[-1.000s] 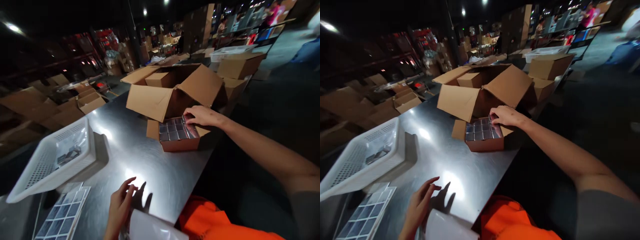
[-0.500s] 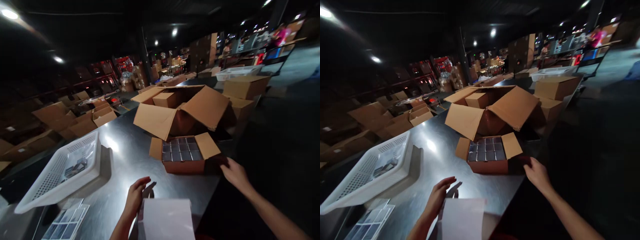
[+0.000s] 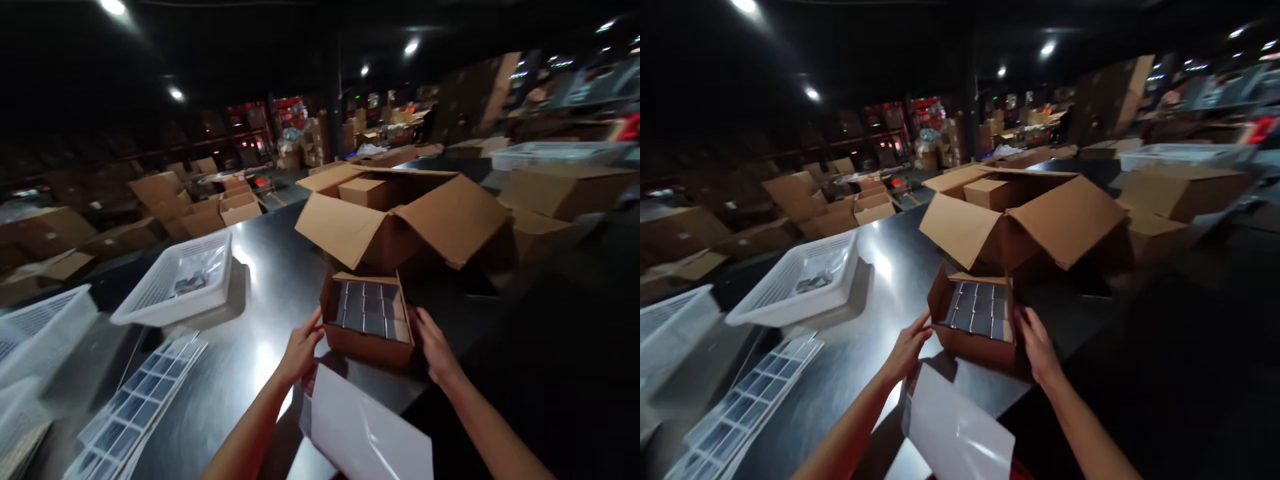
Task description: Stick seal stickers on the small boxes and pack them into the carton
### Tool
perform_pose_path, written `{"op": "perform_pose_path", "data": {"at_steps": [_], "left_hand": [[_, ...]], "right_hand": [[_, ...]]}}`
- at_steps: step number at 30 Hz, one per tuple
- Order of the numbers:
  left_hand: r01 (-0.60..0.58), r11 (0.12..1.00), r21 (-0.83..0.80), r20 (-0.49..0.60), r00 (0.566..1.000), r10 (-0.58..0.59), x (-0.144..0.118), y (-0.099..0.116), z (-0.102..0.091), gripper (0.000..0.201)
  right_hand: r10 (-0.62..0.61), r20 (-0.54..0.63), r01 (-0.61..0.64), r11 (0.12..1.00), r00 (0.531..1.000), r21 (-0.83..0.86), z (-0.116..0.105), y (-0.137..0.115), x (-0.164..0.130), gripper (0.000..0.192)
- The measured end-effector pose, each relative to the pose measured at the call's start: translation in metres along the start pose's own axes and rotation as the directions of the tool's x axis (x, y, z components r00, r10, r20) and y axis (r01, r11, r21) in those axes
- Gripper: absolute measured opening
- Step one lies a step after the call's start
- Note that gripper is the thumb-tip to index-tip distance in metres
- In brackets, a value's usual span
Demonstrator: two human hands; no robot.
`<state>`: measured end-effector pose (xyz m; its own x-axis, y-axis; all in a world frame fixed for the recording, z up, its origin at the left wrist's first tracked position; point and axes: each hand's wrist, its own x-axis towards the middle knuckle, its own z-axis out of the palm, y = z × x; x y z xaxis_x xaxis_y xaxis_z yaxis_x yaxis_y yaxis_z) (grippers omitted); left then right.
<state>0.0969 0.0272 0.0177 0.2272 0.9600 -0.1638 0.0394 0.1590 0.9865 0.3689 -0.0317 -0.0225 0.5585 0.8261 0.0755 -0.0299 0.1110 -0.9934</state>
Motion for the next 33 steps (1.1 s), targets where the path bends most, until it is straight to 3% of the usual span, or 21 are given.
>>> {"op": "perform_pose_path", "data": {"at_steps": [2,4,6,8,12,15,16,18,20,21,22,24,26,28,31,33], "left_hand": [[-0.089,0.984,0.151,0.018,0.996,0.087,-0.029,-0.004,-0.027,0.064],[-0.143,0.893,0.428,-0.005,0.987,0.160,-0.061,-0.010,-0.054,0.068],[-0.123,0.727,0.676,-0.055,0.975,0.216,-0.092,-0.012,-0.077,0.070],[-0.081,0.519,0.851,-0.089,0.952,0.294,-0.117,-0.011,-0.089,0.067],[-0.007,0.100,0.995,-0.037,0.900,0.434,-0.147,-0.010,-0.083,0.058],[-0.030,-0.064,0.997,0.058,0.868,0.493,-0.156,-0.016,-0.069,0.060],[-0.032,-0.092,0.995,0.075,0.858,0.508,-0.157,-0.019,-0.067,0.061],[-0.038,-0.118,0.992,0.094,0.855,0.510,-0.158,-0.022,-0.067,0.061],[-0.057,-0.120,0.991,0.109,0.868,0.485,-0.158,-0.024,-0.070,0.059],[-0.070,-0.118,0.991,0.119,0.871,0.476,-0.158,-0.025,-0.072,0.058],[-0.079,-0.111,0.991,0.123,0.869,0.479,-0.158,-0.026,-0.074,0.056],[-0.088,-0.082,0.993,0.118,0.847,0.518,-0.160,-0.029,-0.076,0.051],[-0.078,-0.046,0.996,0.090,0.819,0.566,-0.163,-0.033,-0.076,0.045],[-0.045,-0.017,0.999,0.046,0.813,0.580,-0.167,-0.038,-0.074,0.042],[-0.028,0.014,1.000,0.017,0.866,0.500,-0.168,-0.042,-0.075,0.044],[-0.054,0.046,0.997,0.029,0.903,0.429,-0.167,-0.041,-0.075,0.048]], "right_hand": [[0.087,0.114,-0.083,0.996,0.990,-0.041,0.013,-0.005,-0.019,0.058],[0.187,0.239,-0.160,0.979,0.953,-0.126,0.030,-0.010,-0.036,0.069],[0.247,0.381,-0.162,0.957,0.891,-0.241,0.051,-0.018,-0.044,0.088],[0.235,0.551,-0.057,0.945,0.801,-0.321,0.072,-0.024,-0.039,0.100],[0.197,0.691,-0.006,0.963,0.696,-0.269,0.100,-0.024,-0.014,0.097],[-0.108,0.745,0.153,0.988,0.659,0.008,0.101,-0.026,-0.009,0.099],[-0.247,0.732,0.256,0.961,0.635,0.103,0.097,-0.028,-0.010,0.093],[-0.452,0.734,0.456,0.863,0.507,0.217,0.087,-0.037,-0.014,0.074],[-0.517,0.792,0.586,0.767,0.325,0.261,0.078,-0.046,-0.019,0.063],[-0.517,0.816,0.629,0.731,0.259,0.263,0.075,-0.050,-0.022,0.059],[-0.510,0.829,0.671,0.700,0.229,0.246,0.074,-0.053,-0.024,0.054],[-0.493,0.838,0.738,0.652,0.235,0.177,0.073,-0.055,-0.030,0.036],[-0.449,0.851,0.760,0.643,0.273,0.095,0.075,-0.055,-0.038,0.021],[-0.370,0.878,0.750,0.661,0.304,0.019,0.075,-0.053,-0.045,0.019],[-0.292,0.901,0.740,0.671,0.322,-0.046,0.069,-0.054,-0.053,0.026],[-0.278,0.910,0.773,0.631,0.306,-0.067,0.066,-0.060,-0.055,0.033]]}}
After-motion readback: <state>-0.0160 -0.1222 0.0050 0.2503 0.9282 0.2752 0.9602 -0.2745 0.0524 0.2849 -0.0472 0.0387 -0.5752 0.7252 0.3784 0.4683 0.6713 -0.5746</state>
